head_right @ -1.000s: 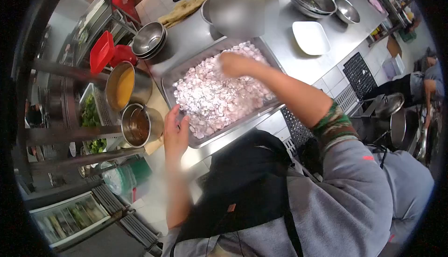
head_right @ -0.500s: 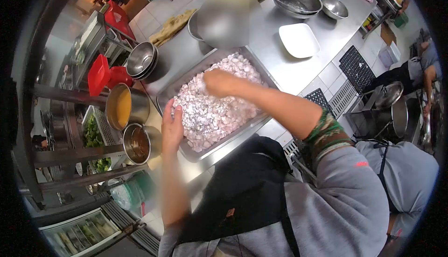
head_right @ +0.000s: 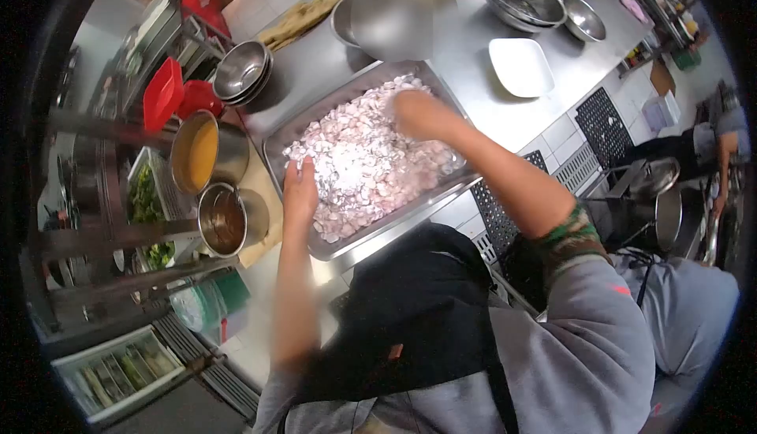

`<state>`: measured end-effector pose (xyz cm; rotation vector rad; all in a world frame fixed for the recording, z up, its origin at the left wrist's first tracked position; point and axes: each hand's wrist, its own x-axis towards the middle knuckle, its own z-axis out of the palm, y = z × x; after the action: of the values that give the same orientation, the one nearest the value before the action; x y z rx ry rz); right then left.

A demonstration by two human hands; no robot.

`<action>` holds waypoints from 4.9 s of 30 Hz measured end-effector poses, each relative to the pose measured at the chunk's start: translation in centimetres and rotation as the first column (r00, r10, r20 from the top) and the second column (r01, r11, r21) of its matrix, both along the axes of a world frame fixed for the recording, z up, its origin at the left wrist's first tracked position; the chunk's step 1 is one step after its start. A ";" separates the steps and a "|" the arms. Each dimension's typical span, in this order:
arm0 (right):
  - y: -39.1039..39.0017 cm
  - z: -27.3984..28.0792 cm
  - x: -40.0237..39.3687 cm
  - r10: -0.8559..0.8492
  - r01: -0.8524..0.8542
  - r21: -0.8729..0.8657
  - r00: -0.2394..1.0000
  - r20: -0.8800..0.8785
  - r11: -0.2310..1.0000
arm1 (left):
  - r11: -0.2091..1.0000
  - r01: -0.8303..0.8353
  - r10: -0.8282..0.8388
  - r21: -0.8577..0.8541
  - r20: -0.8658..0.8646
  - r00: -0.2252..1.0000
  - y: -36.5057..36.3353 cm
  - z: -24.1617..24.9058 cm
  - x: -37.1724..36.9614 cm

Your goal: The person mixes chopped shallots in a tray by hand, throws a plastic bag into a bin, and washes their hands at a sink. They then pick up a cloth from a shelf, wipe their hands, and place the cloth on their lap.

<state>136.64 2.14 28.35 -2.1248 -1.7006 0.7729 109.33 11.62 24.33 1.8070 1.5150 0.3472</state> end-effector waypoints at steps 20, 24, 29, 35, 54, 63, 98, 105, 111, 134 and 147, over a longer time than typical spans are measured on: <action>-0.2 -1.0 -7.7 -0.133 0.129 0.137 0.991 0.020 0.982 | 0.923 0.360 -0.380 0.136 0.166 0.910 -1.8 0.7 2.2; -3.9 -1.7 -7.7 0.252 -0.265 0.020 0.936 0.245 0.964 | 0.789 0.602 -0.597 0.123 -0.075 0.799 -5.4 2.1 0.3; -3.0 -3.0 -10.3 0.004 0.019 -0.074 0.953 0.304 0.997 | 0.878 0.438 -0.399 0.193 -0.210 0.893 -5.6 0.6 0.7; -1.1 -9.1 -2.7 -0.101 0.078 0.101 0.963 0.250 0.992 | 0.889 0.382 -0.389 0.253 -0.025 0.921 -2.4 -0.7 -0.6; 0.3 -9.3 -5.7 -0.010 0.082 0.350 0.979 -0.203 0.933 | 0.936 0.155 -0.275 0.315 0.384 0.881 -1.4 -4.5 3.2; -2.5 -8.1 -1.0 -0.011 0.089 0.195 0.929 -0.369 0.977 | 1.000 0.004 -0.005 -0.027 -0.021 1.000 -2.5 -3.2 -0.4; -4.2 -5.7 -5.4 -0.074 0.060 0.218 0.996 0.056 0.974 | 0.928 0.324 -0.305 0.185 -0.122 0.944 -5.1 1.2 -2.2; -5.8 -7.1 -9.4 0.076 -0.129 0.176 0.957 0.280 0.976 | 0.924 0.366 -0.344 0.111 -0.179 0.922 -6.9 0.0 -4.7; -1.6 -15.0 -8.3 0.006 -0.119 0.349 0.952 0.307 0.929 | 0.911 0.338 -0.321 0.234 -0.109 0.941 -5.3 -5.1 -1.1; 0.2 -1.2 -3.7 0.016 -0.018 0.039 0.999 0.039 0.999 | 0.869 0.340 -0.401 0.359 0.111 0.909 -2.1 1.1 -2.3; 1.5 -0.9 -4.9 0.079 -0.076 -0.028 0.988 0.133 0.997 | 0.946 0.288 -0.304 0.148 0.093 0.948 1.4 -0.8 -1.7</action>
<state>131.72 3.62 27.46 -2.1814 -1.8613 0.6883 107.64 13.05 23.57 2.0483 1.1417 0.4028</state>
